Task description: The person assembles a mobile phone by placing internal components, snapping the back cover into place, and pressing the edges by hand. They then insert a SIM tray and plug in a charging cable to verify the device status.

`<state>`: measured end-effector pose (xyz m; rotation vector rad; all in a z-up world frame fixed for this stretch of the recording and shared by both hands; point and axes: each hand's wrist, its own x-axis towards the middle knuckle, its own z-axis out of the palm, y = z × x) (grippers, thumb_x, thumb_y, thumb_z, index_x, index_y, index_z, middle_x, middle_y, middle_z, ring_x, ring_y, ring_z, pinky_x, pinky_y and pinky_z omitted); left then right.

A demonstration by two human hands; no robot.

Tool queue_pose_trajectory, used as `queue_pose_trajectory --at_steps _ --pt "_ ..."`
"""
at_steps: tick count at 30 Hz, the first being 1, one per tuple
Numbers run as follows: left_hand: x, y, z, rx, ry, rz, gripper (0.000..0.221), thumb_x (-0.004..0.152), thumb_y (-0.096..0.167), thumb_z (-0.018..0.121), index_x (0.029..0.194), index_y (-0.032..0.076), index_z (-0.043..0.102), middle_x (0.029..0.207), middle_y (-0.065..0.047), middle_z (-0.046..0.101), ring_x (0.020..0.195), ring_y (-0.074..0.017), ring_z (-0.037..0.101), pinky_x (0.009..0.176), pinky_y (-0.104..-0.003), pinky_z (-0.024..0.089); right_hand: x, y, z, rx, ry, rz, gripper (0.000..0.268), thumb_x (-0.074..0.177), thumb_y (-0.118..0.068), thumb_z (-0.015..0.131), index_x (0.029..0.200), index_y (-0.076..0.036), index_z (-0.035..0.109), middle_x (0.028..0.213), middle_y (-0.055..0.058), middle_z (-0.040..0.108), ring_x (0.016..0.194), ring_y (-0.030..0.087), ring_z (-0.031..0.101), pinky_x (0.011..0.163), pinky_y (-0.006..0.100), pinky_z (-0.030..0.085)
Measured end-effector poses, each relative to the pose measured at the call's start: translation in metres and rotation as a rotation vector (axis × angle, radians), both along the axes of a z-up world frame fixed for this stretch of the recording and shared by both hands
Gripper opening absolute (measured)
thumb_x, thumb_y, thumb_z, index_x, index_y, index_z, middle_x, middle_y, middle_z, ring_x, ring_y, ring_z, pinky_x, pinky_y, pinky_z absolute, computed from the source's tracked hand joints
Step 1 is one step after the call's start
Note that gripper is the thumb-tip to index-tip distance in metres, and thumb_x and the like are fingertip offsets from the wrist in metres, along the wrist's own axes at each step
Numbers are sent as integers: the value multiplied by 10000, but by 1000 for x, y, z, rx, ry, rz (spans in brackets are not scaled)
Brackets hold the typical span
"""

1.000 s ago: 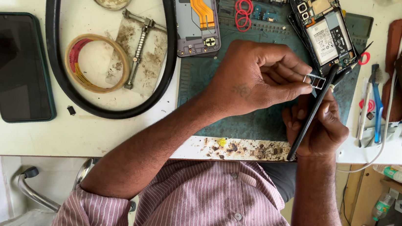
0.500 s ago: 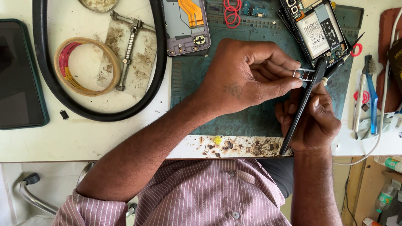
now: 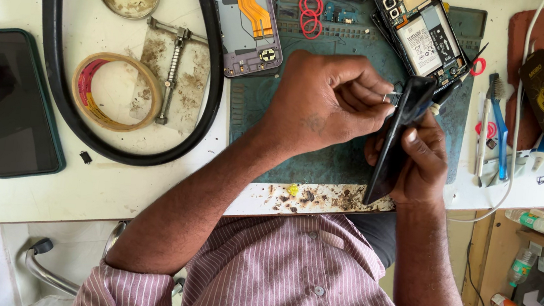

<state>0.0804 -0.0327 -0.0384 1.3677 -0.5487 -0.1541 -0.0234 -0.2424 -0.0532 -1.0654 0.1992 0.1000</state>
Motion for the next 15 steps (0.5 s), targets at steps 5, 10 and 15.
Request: queue_pose_trajectory --at_steps 5,10,15 --pt "0 -3 0 -10 -32 -4 213 892 84 863 1061 23 749 975 -110 808 898 -139 815 822 -266 699 1 1 1 -27 8 -2 398 1036 -223 718 1321 12 569 847 138 646 678 220 639 678 369 548" --pt "-1 -2 -4 -118 183 -143 196 973 104 803 1145 19 760 1021 -115 814 932 -165 825 861 -281 707 0 -2 1 67 36 1 432 1010 -231 743 1323 6 563 819 128 633 640 201 611 658 346 520" --pt "0 -9 -13 -193 304 -217 423 963 72 788 1351 -7 640 1297 -162 731 1157 -219 734 1024 -353 644 0 -9 -1 142 61 69 448 983 -237 761 1299 14 567 780 117 606 597 192 575 606 337 487"
